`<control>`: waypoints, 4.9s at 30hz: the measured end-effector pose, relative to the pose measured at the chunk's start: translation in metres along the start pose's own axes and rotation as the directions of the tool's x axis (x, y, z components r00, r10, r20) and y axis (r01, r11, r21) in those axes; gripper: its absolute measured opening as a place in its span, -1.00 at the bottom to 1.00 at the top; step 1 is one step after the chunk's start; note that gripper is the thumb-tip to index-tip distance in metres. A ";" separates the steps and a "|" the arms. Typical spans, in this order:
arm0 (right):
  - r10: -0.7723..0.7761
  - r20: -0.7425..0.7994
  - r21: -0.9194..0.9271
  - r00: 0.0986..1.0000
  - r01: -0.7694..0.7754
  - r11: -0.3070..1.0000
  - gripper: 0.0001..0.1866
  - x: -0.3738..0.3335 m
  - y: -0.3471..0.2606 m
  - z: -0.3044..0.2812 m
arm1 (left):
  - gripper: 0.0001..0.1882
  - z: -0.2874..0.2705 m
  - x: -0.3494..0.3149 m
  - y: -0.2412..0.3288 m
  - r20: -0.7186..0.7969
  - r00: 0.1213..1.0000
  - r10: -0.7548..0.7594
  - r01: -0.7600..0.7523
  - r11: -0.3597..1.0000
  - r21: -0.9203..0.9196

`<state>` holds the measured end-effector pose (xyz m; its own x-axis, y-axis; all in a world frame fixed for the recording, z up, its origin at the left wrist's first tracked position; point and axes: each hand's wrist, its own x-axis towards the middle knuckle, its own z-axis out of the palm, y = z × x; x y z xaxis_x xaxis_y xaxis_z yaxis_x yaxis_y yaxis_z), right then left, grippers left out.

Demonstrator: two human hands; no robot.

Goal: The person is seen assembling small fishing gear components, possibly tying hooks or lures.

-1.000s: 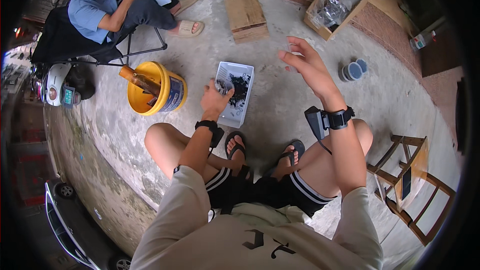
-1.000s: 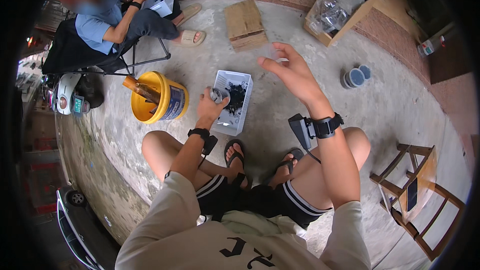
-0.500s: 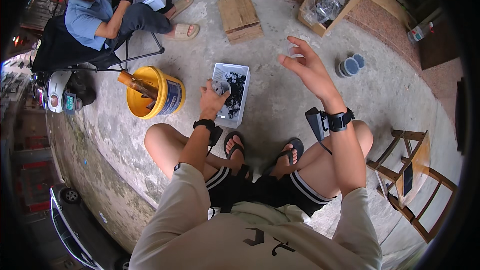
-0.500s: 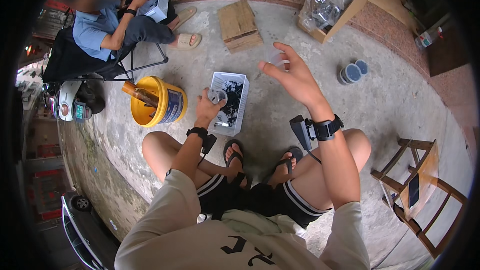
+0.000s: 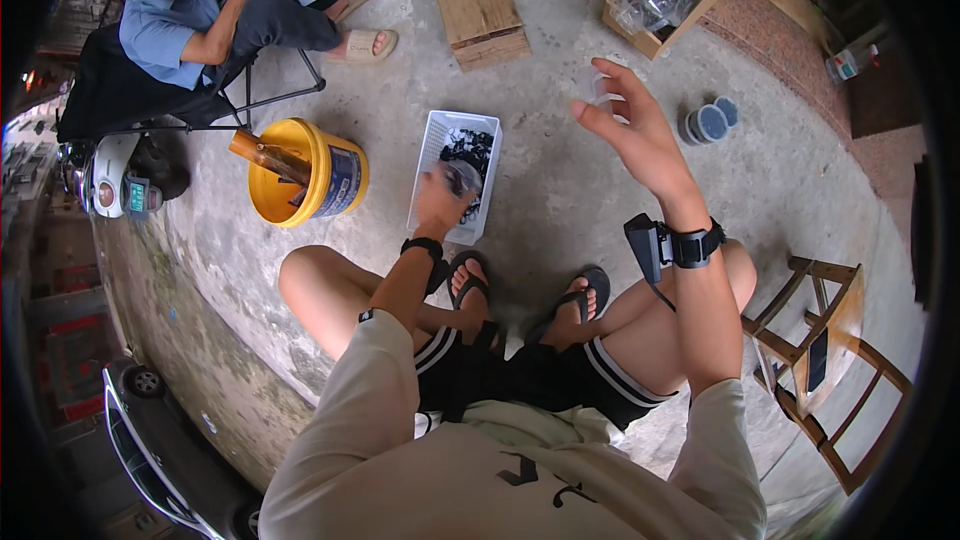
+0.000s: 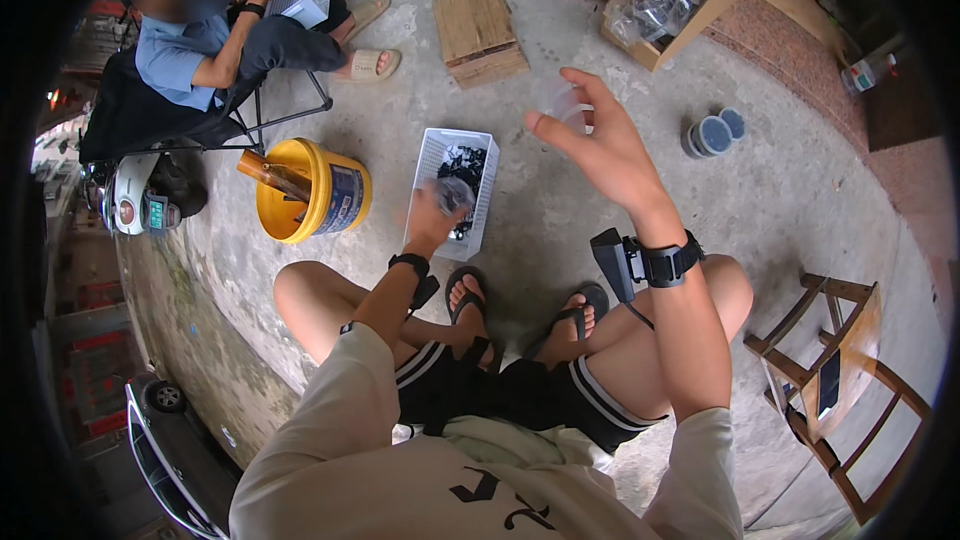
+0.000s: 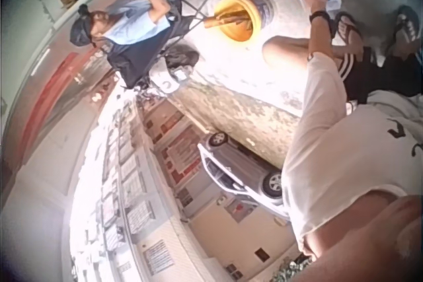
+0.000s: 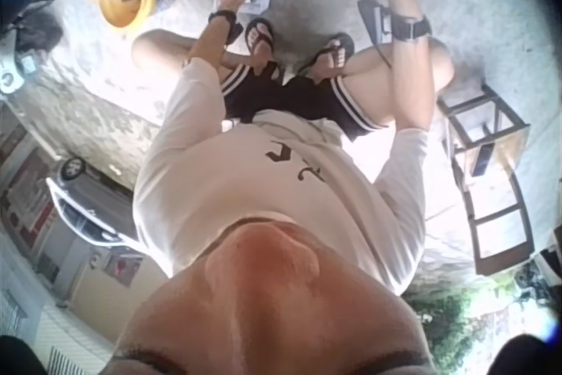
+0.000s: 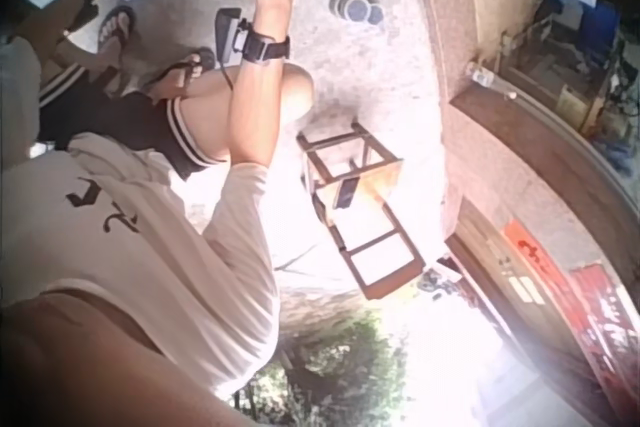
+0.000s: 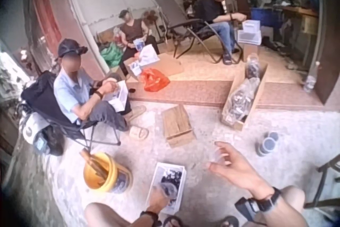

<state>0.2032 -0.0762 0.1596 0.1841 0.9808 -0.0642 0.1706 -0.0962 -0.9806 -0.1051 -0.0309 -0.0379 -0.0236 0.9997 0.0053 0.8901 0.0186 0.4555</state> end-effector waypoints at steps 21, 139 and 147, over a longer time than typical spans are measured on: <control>-0.005 0.052 -0.103 0.999 0.010 0.995 -0.42 0.001 0.006 0.006 | -0.18 -0.010 0.018 -0.025 0.237 0.958 -0.159 0.255 0.850 -0.462; 0.107 0.675 -0.659 0.730 0.531 0.533 -0.12 0.002 0.005 0.195 | -0.30 -0.097 -0.009 -0.026 0.722 0.661 0.204 0.727 0.062 -0.684; 0.332 0.670 -0.715 0.664 0.458 0.528 -0.14 0.007 0.005 0.187 | -0.33 -0.085 -0.011 -0.016 0.737 0.646 0.199 0.745 0.044 -0.665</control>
<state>0.0243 -0.0376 0.1198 -0.4699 0.7326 -0.4925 0.8666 0.2769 -0.4150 -0.1579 -0.0434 0.0302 0.4972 0.6611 -0.5620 -0.2815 0.7355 0.6163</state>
